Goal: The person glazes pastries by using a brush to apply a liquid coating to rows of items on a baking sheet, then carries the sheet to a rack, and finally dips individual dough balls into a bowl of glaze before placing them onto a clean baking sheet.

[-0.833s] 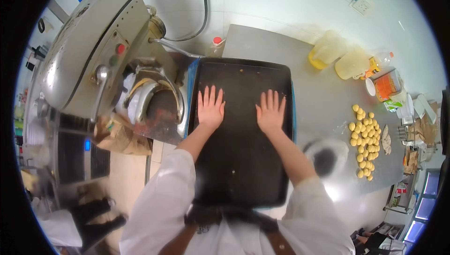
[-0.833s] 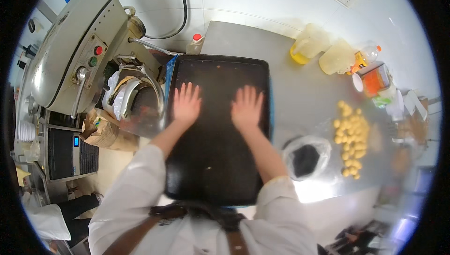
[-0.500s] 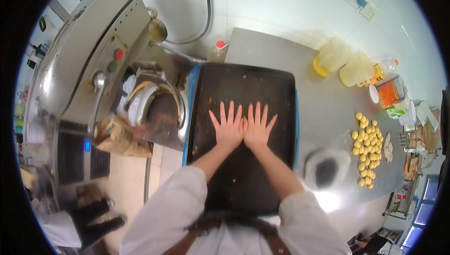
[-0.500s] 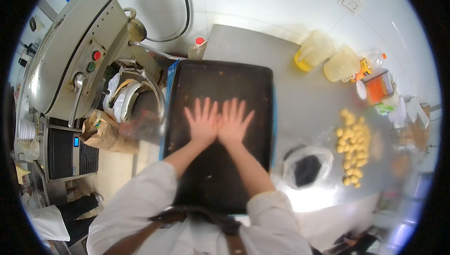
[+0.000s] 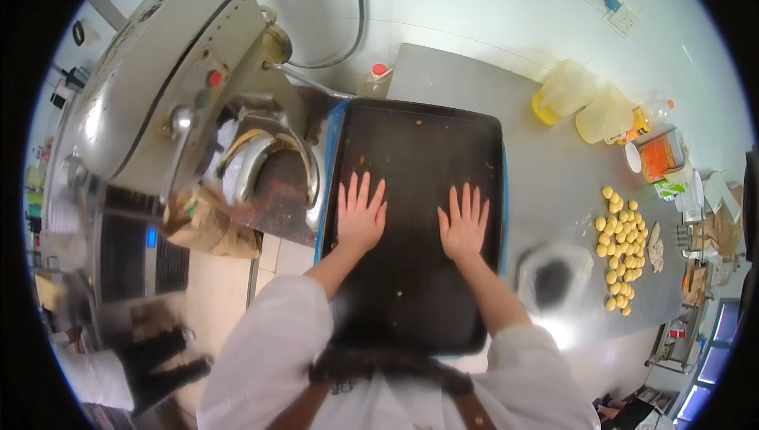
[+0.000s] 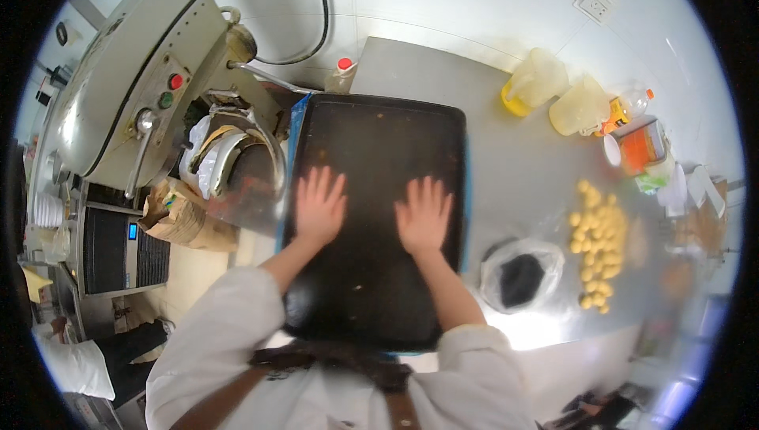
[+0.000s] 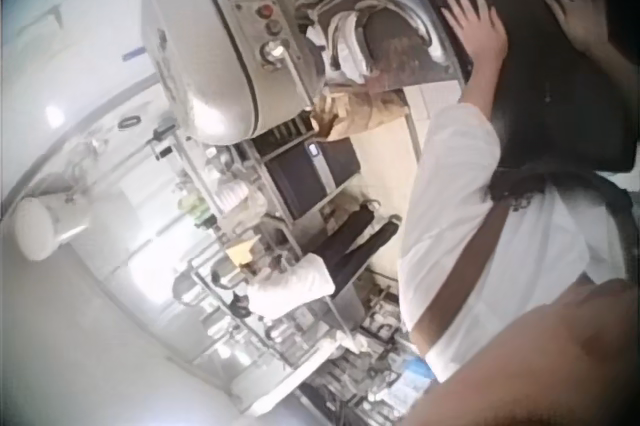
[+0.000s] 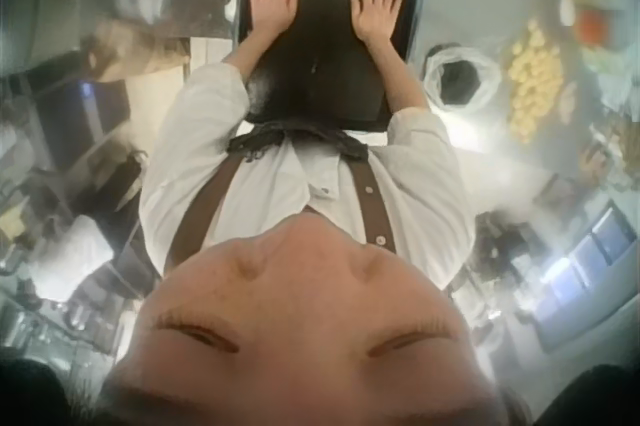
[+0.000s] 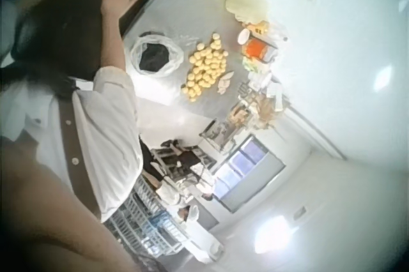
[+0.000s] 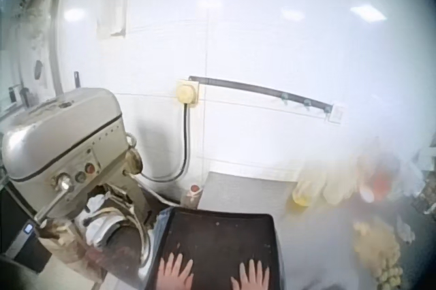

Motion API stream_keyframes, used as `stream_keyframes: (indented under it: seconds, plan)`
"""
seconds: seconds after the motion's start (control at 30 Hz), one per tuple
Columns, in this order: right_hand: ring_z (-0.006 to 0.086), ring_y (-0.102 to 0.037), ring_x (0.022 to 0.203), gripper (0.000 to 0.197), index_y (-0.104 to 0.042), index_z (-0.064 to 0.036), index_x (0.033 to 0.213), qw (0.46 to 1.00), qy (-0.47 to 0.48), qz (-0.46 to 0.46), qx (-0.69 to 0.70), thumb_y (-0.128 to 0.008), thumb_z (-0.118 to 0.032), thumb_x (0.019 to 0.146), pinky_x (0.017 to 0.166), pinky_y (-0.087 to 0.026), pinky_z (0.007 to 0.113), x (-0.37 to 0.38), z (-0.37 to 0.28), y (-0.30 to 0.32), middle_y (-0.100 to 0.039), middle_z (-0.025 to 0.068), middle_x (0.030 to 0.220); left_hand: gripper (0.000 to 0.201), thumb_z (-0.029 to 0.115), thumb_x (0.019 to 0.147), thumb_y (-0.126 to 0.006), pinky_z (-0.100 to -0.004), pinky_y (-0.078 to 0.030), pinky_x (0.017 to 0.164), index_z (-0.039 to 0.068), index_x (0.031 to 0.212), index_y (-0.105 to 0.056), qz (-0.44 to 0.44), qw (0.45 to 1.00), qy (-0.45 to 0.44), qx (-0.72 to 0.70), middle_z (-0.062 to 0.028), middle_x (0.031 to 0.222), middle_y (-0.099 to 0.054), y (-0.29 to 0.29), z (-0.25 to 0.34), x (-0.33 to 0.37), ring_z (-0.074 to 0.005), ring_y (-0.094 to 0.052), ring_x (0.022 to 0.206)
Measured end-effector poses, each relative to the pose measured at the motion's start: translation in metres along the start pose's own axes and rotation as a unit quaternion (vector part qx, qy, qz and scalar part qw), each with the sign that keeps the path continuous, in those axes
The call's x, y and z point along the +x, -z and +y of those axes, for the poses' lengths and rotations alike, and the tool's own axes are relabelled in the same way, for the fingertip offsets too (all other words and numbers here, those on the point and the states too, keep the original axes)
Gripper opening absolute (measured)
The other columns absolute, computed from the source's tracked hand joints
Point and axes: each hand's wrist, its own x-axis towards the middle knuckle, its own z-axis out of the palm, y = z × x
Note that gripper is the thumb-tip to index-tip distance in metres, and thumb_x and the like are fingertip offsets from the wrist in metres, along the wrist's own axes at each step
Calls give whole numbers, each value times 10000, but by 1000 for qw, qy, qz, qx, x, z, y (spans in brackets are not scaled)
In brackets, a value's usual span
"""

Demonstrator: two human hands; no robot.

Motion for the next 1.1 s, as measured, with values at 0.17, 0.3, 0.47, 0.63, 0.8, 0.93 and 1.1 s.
stream_keyframes:
  seconds: [0.17, 0.3, 0.47, 0.63, 0.8, 0.93, 1.1]
  plan:
    - [380, -173, 1495, 593, -344, -165, 1539, 995, -22, -51, -79, -383, -460, 1026, 1184, -53, 637, -2, -6, -4, -234, 125, 1623, 524, 350, 983, -502, -611, -137, 1189, 166, 1473, -461, 24, 999, 45, 19, -174, 1560, -343, -19, 22, -7, -422, -234, 1465]
    - [392, -93, 1511, 600, -315, -158, 1552, 995, -44, -79, -48, -347, -456, 1032, 1152, 23, 691, -16, -41, -9, -183, 115, 1643, 526, 356, 965, -503, -711, -83, 1145, 155, 1451, -489, 29, 998, 54, -20, -170, 1572, -323, -20, 67, -26, -443, -193, 1473]
    - [398, -104, 1510, 605, -323, -148, 1548, 993, -66, -97, -29, -374, -446, 1023, 1141, 7, 711, -33, -66, 5, -199, 127, 1636, 540, 386, 979, -456, -752, -14, 1116, 204, 1487, -447, -24, 997, 67, -14, -135, 1614, -266, -6, 80, -42, -415, -156, 1500]
    - [367, -158, 1505, 585, -369, -177, 1530, 998, -44, -37, -41, -398, -457, 1018, 1154, -30, 696, -31, -54, -8, -271, 102, 1615, 530, 406, 979, -478, -694, -79, 1154, 223, 1476, -461, 11, 999, 42, 17, -111, 1583, -342, -14, 71, -38, -386, -203, 1492]
    - [349, -238, 1486, 599, -437, -153, 1479, 1000, -12, -15, -11, -511, -449, 964, 1203, -155, 575, -68, -8, 10, -336, 129, 1580, 514, 347, 993, -487, -552, -134, 1211, 202, 1485, -449, -18, 999, 27, -18, -113, 1583, -325, 7, 17, -70, -349, -221, 1487]
    - [360, -242, 1482, 597, -429, -144, 1485, 1000, -19, -14, -18, -505, -439, 971, 1204, -137, 581, -57, -5, 17, -329, 139, 1582, 510, 325, 985, -508, -537, -169, 1206, 189, 1474, -460, -1, 1000, 21, -16, -132, 1574, -332, 19, 16, -65, -371, -237, 1474]
    - [405, -204, 1485, 602, -400, -119, 1502, 999, -26, -10, -47, -467, -427, 990, 1190, -114, 616, -67, -12, 9, -299, 164, 1592, 513, 319, 980, -513, -567, -161, 1198, 161, 1466, -465, 34, 999, 13, -15, -159, 1566, -335, 11, 19, -71, -407, -238, 1465]
